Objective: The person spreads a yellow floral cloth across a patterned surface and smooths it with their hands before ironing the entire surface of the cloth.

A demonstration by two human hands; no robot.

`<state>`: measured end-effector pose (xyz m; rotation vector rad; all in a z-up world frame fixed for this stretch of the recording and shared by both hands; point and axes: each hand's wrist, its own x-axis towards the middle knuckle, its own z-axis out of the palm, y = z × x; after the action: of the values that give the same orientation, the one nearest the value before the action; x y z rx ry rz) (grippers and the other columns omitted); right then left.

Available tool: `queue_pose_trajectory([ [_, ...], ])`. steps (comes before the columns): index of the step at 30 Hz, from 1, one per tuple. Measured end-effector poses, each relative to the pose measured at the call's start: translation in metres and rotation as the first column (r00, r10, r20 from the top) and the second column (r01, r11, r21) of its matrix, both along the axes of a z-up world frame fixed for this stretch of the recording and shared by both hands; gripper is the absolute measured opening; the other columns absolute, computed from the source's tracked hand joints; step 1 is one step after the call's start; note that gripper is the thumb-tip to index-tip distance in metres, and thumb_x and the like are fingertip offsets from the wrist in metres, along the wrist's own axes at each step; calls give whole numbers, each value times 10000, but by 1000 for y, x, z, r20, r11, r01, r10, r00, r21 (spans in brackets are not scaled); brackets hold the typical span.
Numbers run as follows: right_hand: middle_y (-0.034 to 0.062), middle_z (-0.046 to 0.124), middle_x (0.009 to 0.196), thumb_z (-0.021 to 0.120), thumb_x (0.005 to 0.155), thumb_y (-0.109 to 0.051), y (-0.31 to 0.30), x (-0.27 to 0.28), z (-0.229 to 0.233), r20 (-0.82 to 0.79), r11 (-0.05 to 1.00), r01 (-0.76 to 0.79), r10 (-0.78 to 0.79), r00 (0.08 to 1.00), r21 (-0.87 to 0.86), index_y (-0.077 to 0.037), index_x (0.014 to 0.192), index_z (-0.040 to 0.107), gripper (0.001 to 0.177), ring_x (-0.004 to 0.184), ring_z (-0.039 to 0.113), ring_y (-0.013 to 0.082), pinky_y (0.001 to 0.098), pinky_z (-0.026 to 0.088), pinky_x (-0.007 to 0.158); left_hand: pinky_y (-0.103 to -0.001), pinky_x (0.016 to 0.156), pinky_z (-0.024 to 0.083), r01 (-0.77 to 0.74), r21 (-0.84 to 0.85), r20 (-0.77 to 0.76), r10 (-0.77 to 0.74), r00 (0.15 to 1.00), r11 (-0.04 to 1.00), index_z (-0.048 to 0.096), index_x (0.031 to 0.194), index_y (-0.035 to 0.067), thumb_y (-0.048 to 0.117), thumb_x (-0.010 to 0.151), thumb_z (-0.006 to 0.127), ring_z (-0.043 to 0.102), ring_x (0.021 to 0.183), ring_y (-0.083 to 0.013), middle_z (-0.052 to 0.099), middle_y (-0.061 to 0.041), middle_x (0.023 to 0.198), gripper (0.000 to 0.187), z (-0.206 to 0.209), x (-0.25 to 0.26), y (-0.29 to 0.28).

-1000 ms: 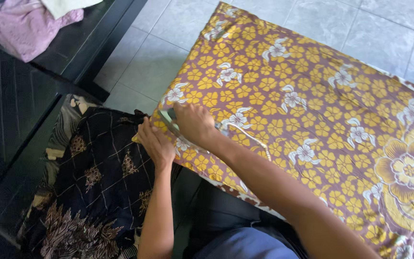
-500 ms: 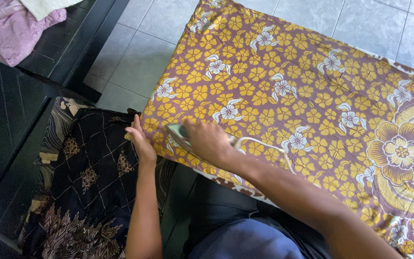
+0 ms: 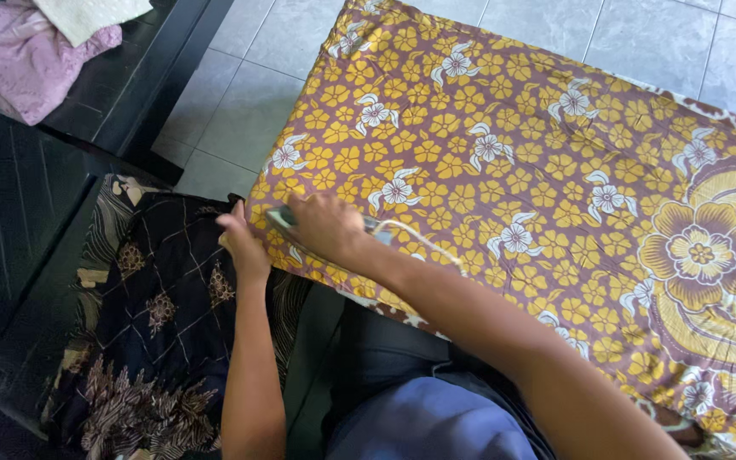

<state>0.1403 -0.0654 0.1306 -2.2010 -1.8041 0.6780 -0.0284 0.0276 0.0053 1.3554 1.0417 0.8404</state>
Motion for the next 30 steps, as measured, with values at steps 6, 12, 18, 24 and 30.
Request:
queue_pose_trajectory([
  [6, 202, 733, 883, 567, 976, -231, -88, 37, 16, 42, 994, -14, 19, 999, -111, -102, 1317, 513, 368, 795, 758, 385, 500, 616, 641, -717, 1229, 26, 203, 414, -787, 237, 569, 888, 443, 1549, 59, 480, 1053, 104, 125, 1576, -474, 279, -223, 1652, 734, 29, 42, -17],
  [12, 229, 736, 867, 562, 1006, -354, -148, 65, 34, 26, 969, 191, -189, 982, -156, -120, 1256, 555, 342, 781, 738, 429, 566, 582, 648, -586, 1253, 30, 312, 456, -762, 185, 621, 833, 403, 1568, 63, 503, 1071, 226, 119, 1569, -398, 228, -214, 1673, 687, 30, 67, -35],
  [18, 221, 722, 811, 478, 1036, -416, -118, 60, 24, 30, 964, 191, -189, 982, -187, -88, 1335, 473, 444, 671, 744, 408, 525, 598, 554, -562, 1291, 62, 293, 487, -736, 207, 644, 823, 375, 1611, 82, 439, 1070, 268, 138, 1590, -364, 221, -188, 1703, 657, 27, 67, -38],
  [24, 195, 697, 752, 510, 1027, -481, -54, 60, 2, 28, 956, 289, -288, 957, -52, -43, 1250, 500, 492, 646, 718, 362, 501, 583, 482, -585, 1260, 55, 357, 536, -749, 236, 619, 765, 351, 1604, 23, 413, 1028, 405, 120, 1578, -414, 196, -245, 1696, 698, 26, 67, -38],
  [30, 196, 697, 782, 490, 1027, -483, -58, 71, -1, 59, 967, 247, -244, 968, -60, -61, 1274, 505, 490, 649, 732, 335, 465, 591, 480, -583, 1250, 25, 392, 520, -773, 221, 595, 759, 307, 1614, 30, 463, 1003, 447, 80, 1576, -413, 163, -246, 1698, 762, 24, 65, -36],
])
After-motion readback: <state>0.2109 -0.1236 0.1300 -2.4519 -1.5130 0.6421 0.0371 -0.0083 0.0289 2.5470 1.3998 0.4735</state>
